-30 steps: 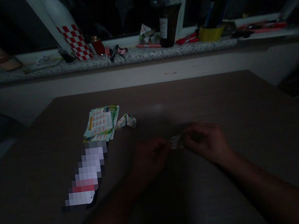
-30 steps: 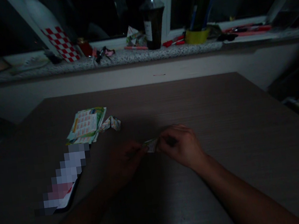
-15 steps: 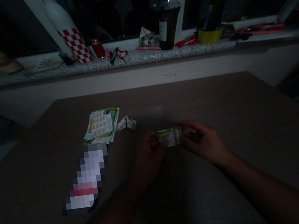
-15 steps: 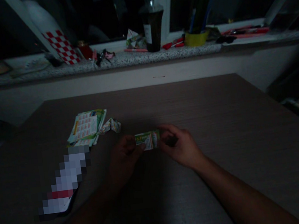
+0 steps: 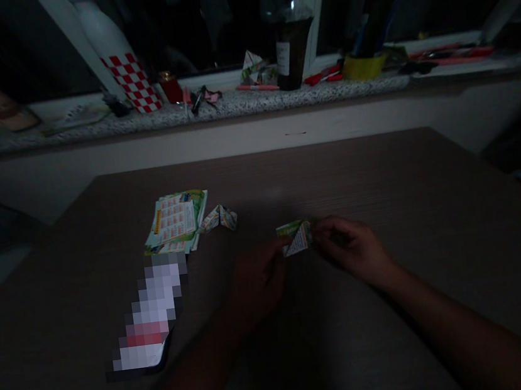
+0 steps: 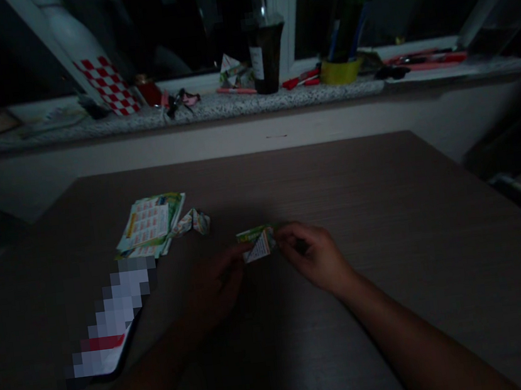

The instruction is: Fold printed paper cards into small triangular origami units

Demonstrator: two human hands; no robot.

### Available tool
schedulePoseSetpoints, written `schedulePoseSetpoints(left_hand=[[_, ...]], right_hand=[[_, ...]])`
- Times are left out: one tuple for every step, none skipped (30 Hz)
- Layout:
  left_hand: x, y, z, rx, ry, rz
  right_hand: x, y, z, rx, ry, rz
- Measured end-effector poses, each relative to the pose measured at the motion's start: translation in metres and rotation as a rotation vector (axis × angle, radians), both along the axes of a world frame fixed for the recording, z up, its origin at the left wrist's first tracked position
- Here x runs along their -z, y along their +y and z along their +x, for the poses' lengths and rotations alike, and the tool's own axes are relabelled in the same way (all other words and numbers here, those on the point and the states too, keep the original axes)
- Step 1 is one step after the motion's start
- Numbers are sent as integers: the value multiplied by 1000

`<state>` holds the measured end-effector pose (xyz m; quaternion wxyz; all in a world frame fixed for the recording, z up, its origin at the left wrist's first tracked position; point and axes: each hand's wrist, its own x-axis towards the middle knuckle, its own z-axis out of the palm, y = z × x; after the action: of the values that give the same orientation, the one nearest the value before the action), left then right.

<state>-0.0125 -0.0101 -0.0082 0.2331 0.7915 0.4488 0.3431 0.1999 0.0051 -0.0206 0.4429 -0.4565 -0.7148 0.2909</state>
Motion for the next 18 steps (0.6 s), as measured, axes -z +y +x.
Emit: schedulePoseSetpoints(left_hand=[[2, 2, -2, 16, 58, 74], [3, 3, -3, 27, 110, 144], [3, 5, -4, 37, 157, 214], [3, 6, -5, 49, 201, 276], [3, 7, -5, 61, 237, 328], [1, 8, -5, 74, 263, 376], [0, 8, -4, 88, 281, 419], [-2, 8, -2, 101, 298, 452], [-3, 8, -1, 114, 309, 477], [-3, 7, 1, 118, 325, 486], [-3, 6, 3, 110, 344, 488], [-3, 6, 5, 94, 352, 497], [-2, 5, 7, 78, 348, 505], [0, 4, 9, 64, 336, 515], [1, 3, 11, 67, 336, 531], [3, 2, 12, 81, 347, 543], [4, 1, 14, 88, 352, 549], [5, 1, 15, 97, 357, 556]], right_hand=[[0, 0, 0, -9, -9, 12], [-1, 0, -1, -21, -15, 27], [-1, 0, -2, -32, -20, 44], [-2, 0, -3, -37, -29, 63], [-3, 0, -4, -32, -42, 83], [-5, -1, -5, -17, -60, 96], [-7, -2, -6, -1, -84, 94], [-8, -3, -8, 14, -106, 81], [-9, -4, -9, 23, -125, 45], [-10, -5, -11, 18, -138, -5], [-10, -6, -13, 17, -135, -50], [-9, -7, -14, 35, -120, -86], [-7, -7, -16, 35, -115, -133], [-5, -7, -17, 36, -111, -170], [-2, -7, -17, 53, -100, -199], [0, -7, -17, 55, -99, -222], [2, -7, -17, 60, -99, -227], [4, -6, -16, 68, -94, -232]])
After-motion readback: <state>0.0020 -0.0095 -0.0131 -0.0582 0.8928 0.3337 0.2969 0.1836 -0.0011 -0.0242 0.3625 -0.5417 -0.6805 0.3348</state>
